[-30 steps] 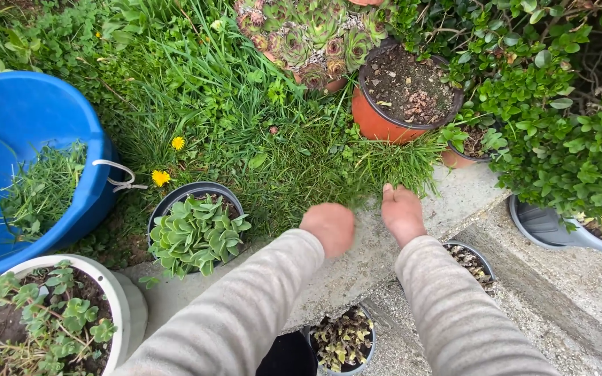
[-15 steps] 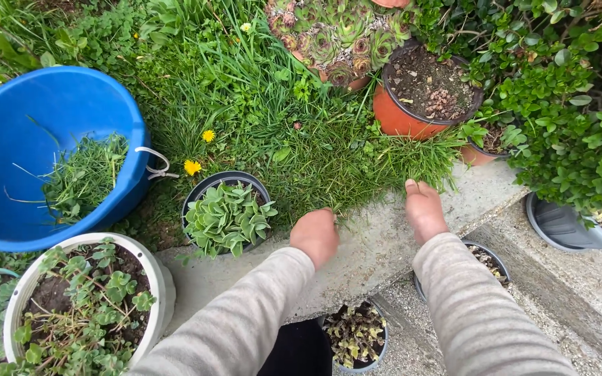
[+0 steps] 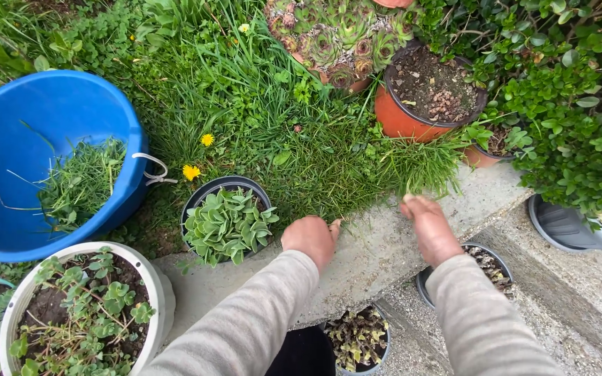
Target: Weed grass and small plants from a garden area and place them into a bucket.
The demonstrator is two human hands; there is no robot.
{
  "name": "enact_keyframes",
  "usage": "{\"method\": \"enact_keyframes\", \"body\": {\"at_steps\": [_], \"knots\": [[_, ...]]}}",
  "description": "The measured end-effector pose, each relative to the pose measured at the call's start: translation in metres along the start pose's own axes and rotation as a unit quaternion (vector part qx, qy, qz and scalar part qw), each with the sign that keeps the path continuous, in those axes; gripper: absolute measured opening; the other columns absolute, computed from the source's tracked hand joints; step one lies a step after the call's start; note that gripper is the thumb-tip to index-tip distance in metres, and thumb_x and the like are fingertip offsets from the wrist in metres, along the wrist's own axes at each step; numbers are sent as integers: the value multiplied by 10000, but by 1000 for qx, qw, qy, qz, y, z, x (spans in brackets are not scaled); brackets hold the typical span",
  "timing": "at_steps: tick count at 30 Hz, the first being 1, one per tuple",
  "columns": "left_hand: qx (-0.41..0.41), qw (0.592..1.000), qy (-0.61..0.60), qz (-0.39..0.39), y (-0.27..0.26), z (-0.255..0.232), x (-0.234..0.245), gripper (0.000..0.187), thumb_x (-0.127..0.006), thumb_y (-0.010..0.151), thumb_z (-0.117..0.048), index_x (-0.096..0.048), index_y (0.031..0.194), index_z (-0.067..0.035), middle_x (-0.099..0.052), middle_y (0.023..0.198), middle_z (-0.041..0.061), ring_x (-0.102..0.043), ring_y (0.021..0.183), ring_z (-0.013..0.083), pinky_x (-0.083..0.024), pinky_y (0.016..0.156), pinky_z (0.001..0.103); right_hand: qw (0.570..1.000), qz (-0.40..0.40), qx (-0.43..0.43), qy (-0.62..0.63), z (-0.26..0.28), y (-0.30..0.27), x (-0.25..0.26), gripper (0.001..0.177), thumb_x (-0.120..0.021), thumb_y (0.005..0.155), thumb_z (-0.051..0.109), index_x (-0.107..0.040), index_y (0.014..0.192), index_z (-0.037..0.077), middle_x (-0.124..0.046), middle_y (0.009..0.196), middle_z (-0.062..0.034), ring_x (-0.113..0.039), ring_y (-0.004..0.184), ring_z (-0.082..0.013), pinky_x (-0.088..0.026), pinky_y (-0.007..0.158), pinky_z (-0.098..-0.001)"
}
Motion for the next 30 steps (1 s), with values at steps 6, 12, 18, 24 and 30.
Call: {"method": "enact_keyframes", "body": {"at_steps": [6, 12, 18, 24, 30], "knots": [[11, 986, 166, -11, 10, -6, -2, 826, -230, 1024, -720, -726, 1073, -62, -753, 995, 105, -758, 992, 299, -623, 796, 491, 992, -9, 29, -123, 12, -46, -15, 496, -396, 1112, 262, -577, 1320, -150, -595, 1292, -357, -503, 1357, -453, -331, 1189, -591], [9, 986, 167, -12, 80, 9, -71, 598, -422, 1007, -569, -751, 1023, -69, -727, 948, 79, -755, 937, 319, -605, 652, 596, 911, 40, 112, -395, 29, -28, -55, 589, -320, 1098, 408, -674, 957, -42, -694, 982, -329, -639, 1094, -516, -471, 968, -625], [-58, 989, 129, -39, 99, 20, -91, 289, -546, 937, -252, -750, 864, -61, -737, 818, 94, -771, 840, 350, -604, 599, 594, 815, 93, 17, -571, 30, -22, -89, 764, -221, 1047, 608, -672, 1244, 25, -699, 1235, -236, -613, 1271, -415, -417, 1076, -586], [-52, 998, 26, -5, 56, 31, -54, 223, -611, 855, -148, -791, 897, -23, -789, 889, 178, -775, 946, 380, -637, 773, 512, 830, 21, 75, -553, -42, 25, -90, 588, -267, 1006, 487, -761, 880, 193, -784, 997, -86, -687, 1122, -360, -431, 982, -503], [-21, 1000, -15, 17, 10, 45, -35, 241, -605, 889, -192, -774, 933, -27, -784, 935, 183, -764, 984, 375, -642, 806, 502, 915, 31, 95, -391, -27, 10, -72, 525, -381, 1048, 431, -741, 907, 75, -764, 1065, -197, -642, 1190, -410, -387, 1052, -545]]}}
Point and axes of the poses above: each hand's wrist, its own y-axis towards the middle knuckle, its own x-axis out of the back of the hand, z = x × y, the point moved 9 cm from there along y, towards the middle knuckle
